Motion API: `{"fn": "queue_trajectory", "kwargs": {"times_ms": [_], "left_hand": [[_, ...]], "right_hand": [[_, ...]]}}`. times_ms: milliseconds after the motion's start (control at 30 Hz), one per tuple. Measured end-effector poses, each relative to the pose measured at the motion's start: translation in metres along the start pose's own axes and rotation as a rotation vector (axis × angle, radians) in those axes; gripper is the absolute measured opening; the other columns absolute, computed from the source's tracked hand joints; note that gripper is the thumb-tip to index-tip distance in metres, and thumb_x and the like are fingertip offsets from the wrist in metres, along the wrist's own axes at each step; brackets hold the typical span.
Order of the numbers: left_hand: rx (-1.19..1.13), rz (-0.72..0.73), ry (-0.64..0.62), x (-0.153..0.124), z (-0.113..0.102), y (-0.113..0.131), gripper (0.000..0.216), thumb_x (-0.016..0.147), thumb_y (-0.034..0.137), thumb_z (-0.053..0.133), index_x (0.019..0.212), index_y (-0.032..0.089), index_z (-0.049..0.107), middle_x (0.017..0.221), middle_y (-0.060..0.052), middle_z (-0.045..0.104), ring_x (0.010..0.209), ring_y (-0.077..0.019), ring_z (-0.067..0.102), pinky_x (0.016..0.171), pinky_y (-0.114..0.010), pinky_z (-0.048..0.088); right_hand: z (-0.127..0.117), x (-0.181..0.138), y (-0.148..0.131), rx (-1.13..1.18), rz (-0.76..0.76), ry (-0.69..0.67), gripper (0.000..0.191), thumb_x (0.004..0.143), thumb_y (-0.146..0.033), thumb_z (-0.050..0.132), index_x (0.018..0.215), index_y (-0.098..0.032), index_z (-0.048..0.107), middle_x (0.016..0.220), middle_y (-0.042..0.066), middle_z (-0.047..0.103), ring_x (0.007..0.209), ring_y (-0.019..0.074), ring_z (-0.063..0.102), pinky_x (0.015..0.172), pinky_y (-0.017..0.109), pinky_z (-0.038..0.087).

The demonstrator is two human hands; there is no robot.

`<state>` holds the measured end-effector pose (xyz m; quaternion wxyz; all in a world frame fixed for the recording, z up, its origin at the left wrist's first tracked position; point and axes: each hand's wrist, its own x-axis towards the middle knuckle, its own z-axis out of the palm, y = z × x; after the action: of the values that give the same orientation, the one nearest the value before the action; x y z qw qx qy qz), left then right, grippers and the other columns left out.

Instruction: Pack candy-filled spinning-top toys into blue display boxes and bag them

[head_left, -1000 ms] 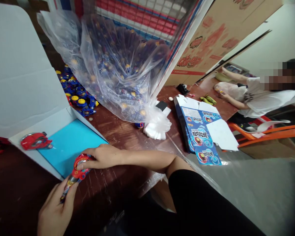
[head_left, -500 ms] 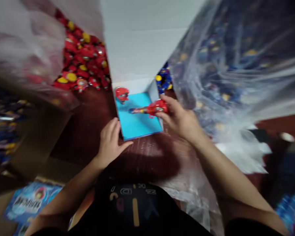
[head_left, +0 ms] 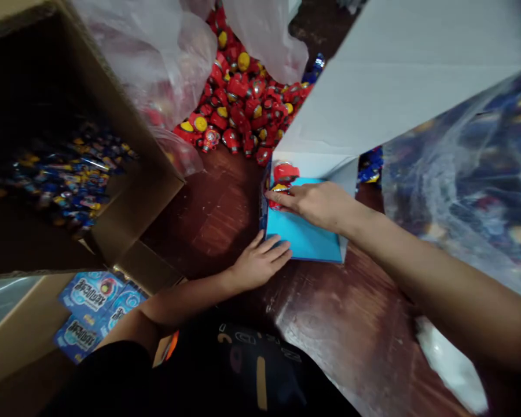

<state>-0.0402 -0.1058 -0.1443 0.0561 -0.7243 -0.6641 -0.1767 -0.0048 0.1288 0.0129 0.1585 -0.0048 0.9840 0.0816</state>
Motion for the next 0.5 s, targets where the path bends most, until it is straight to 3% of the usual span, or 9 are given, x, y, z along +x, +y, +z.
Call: {"fn": "queue_trajectory", "kwargs": {"times_ms": [67,133,233,300,400,500], "left_hand": [[-0.004,0.006,0.051,0.001,-0.003,0.008,0.033,0.113,0.024,0.054,0.138,0.022,0.075,0.154,-0.006,0.068,0.144,-0.0277,0.063,0.127,-0.056,0.048],[-0.057,0.02,0.137,-0.002,-0.016,0.006,0.028,0.113,0.027,0.055,0.129,0.023,0.078,0.147,-0.003,0.073,0.139,-0.0218,0.066,0.124,-0.045,0.05],[-0.101,-0.113,0.346,-0.019,-0.056,-0.033,0.023,0.111,0.03,0.06,0.124,0.027,0.079,0.137,-0.002,0.077,0.134,-0.0178,0.068,0.119,-0.037,0.05],[-0.015,-0.416,0.478,-0.04,-0.09,-0.088,0.024,0.109,0.026,0.06,0.126,0.026,0.077,0.132,-0.004,0.078,0.133,-0.0209,0.068,0.12,-0.041,0.048],[0.181,-1.171,0.535,-0.074,-0.136,-0.193,0.028,0.107,0.025,0.061,0.132,0.018,0.071,0.145,-0.009,0.068,0.144,-0.0275,0.057,0.13,-0.048,0.041],[0.293,-1.533,0.609,-0.096,-0.166,-0.283,0.048,0.108,0.028,0.06,0.15,0.004,0.056,0.161,-0.025,0.051,0.157,-0.0419,0.041,0.132,-0.067,0.032]], "right_hand": [[-0.001,0.008,0.001,0.003,-0.003,-0.059,0.054,0.112,-0.042,0.055,0.166,-0.039,0.052,0.124,0.012,0.08,0.089,0.0263,0.074,0.062,0.034,0.035],[-0.007,0.009,0.002,-0.027,0.009,-0.062,0.064,0.104,-0.054,0.068,0.165,-0.04,0.053,0.113,0.012,0.082,0.08,0.0286,0.075,0.059,0.034,0.035],[-0.031,0.023,-0.003,-0.074,0.022,0.097,0.087,0.094,-0.073,0.071,0.169,-0.035,0.048,0.097,0.014,0.082,0.071,0.0324,0.074,0.057,0.036,0.039],[-0.053,0.061,-0.011,-0.011,-0.008,0.188,0.086,0.099,-0.077,0.06,0.171,-0.032,0.044,0.104,0.017,0.081,0.083,0.035,0.076,0.066,0.04,0.049],[-0.083,0.163,-0.018,0.119,0.054,0.146,0.079,0.102,-0.072,0.056,0.166,-0.026,0.052,0.136,0.022,0.073,0.114,0.0409,0.073,0.087,0.05,0.057],[-0.104,0.267,-0.001,0.223,0.217,0.209,0.082,0.101,-0.072,0.054,0.16,-0.014,0.058,0.154,0.031,0.058,0.126,0.0451,0.066,0.098,0.06,0.056]]}}
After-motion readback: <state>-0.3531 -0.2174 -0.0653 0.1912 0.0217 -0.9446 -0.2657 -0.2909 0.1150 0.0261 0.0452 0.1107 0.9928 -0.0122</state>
